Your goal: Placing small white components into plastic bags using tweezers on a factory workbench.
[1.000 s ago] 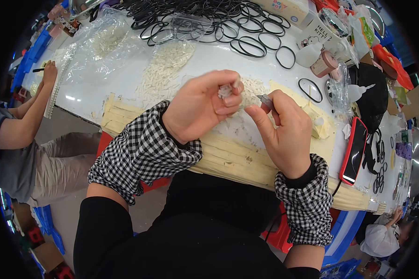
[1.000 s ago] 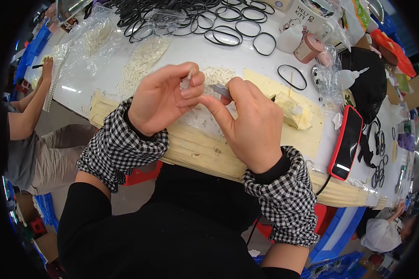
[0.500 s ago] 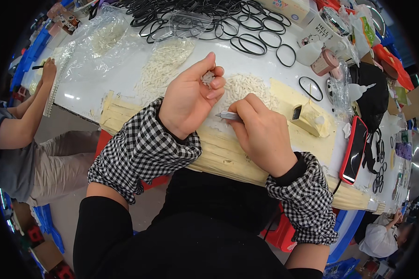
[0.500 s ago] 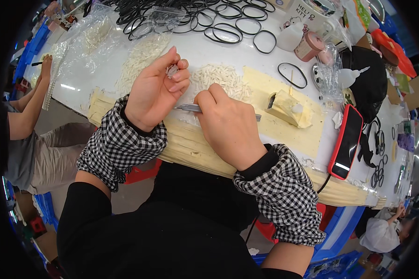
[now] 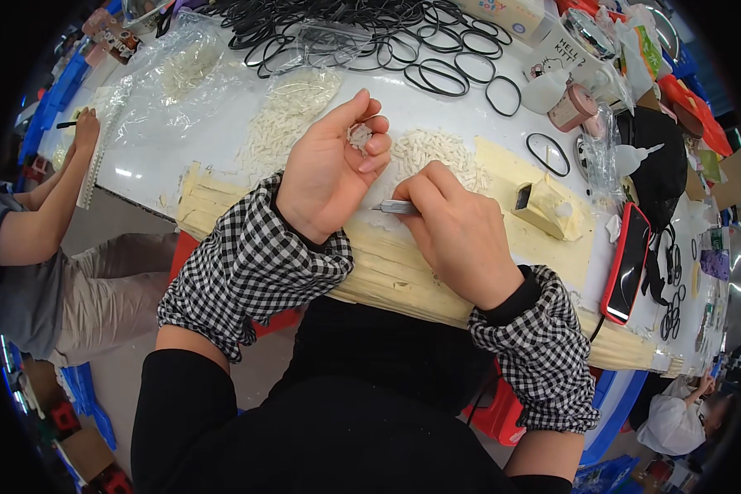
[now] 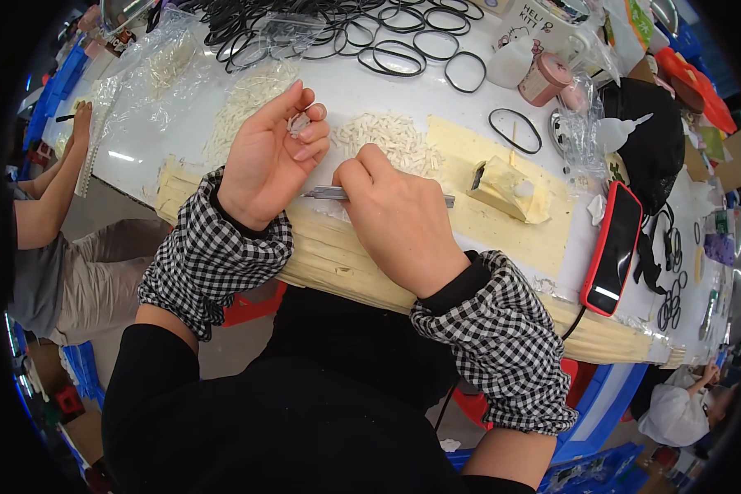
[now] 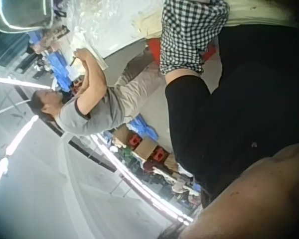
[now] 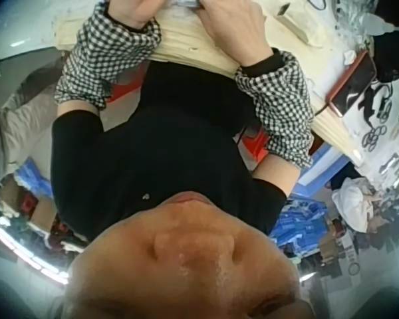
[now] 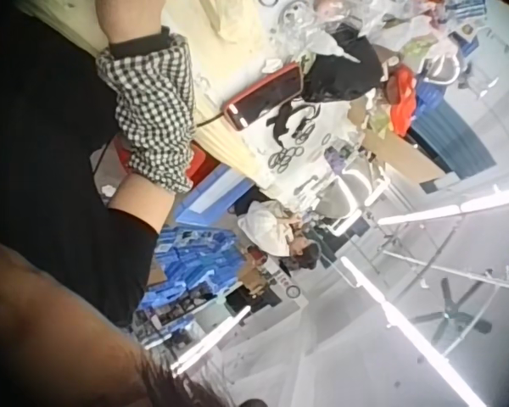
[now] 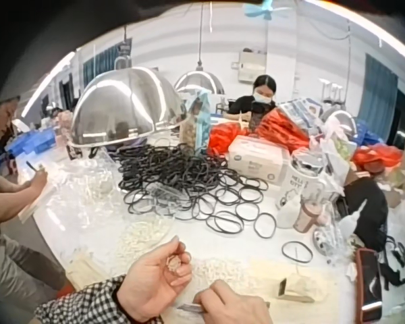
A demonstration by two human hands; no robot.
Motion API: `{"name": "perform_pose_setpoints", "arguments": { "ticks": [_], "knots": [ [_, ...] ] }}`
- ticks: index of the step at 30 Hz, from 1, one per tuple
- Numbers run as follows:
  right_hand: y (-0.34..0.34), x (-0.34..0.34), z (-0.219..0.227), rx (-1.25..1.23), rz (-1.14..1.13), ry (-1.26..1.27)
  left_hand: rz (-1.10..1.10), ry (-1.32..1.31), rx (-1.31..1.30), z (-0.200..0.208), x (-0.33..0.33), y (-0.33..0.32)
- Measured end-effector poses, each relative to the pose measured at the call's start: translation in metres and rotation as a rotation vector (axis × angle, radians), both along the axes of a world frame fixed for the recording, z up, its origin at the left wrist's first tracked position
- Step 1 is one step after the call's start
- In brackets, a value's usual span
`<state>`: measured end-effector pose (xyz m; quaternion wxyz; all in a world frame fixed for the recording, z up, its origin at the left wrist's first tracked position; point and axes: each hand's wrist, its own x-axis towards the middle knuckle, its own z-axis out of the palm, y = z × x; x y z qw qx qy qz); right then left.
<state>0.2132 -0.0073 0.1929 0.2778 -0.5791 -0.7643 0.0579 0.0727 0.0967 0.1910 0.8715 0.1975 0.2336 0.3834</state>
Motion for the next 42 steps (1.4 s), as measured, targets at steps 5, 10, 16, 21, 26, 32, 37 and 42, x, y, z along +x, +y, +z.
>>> {"name": "perform_pose_setpoints", "arguments": {
  "ticks": [5, 10, 16, 21, 26, 32, 37, 42],
  "knots": [
    [0.001, 0.011, 0.006, 0.113, -0.106, 0.168, -0.103, 0.114, 0.104, 0.002, 0.000, -0.003],
    [-0.002, 0.012, 0.019, 0.196, -0.192, 0.455, -0.385, 0.238, 0.283, 0.006, 0.003, -0.011],
    [-0.001, 0.012, 0.021, 0.254, -0.161, 0.418, -0.449, 0.223, 0.348, 0.007, 0.002, -0.013],
    [-0.003, 0.012, 0.025, 0.236, -0.116, 0.413, -0.433, 0.277, 0.365, 0.013, 0.001, -0.015],
    [-0.003, 0.010, 0.025, 0.217, -0.147, 0.437, -0.412, 0.249, 0.363, 0.011, 0.001, -0.014],
    [-0.003, 0.011, 0.025, 0.152, -0.207, 0.473, -0.424, 0.213, 0.379, 0.012, 0.001, -0.014],
    [-0.003, 0.011, 0.024, 0.163, -0.207, 0.498, -0.426, 0.234, 0.392, 0.014, 0.001, -0.015],
    [-0.004, 0.012, 0.026, 0.176, -0.226, 0.525, -0.437, 0.232, 0.423, 0.010, 0.002, -0.017]
  ]
}}
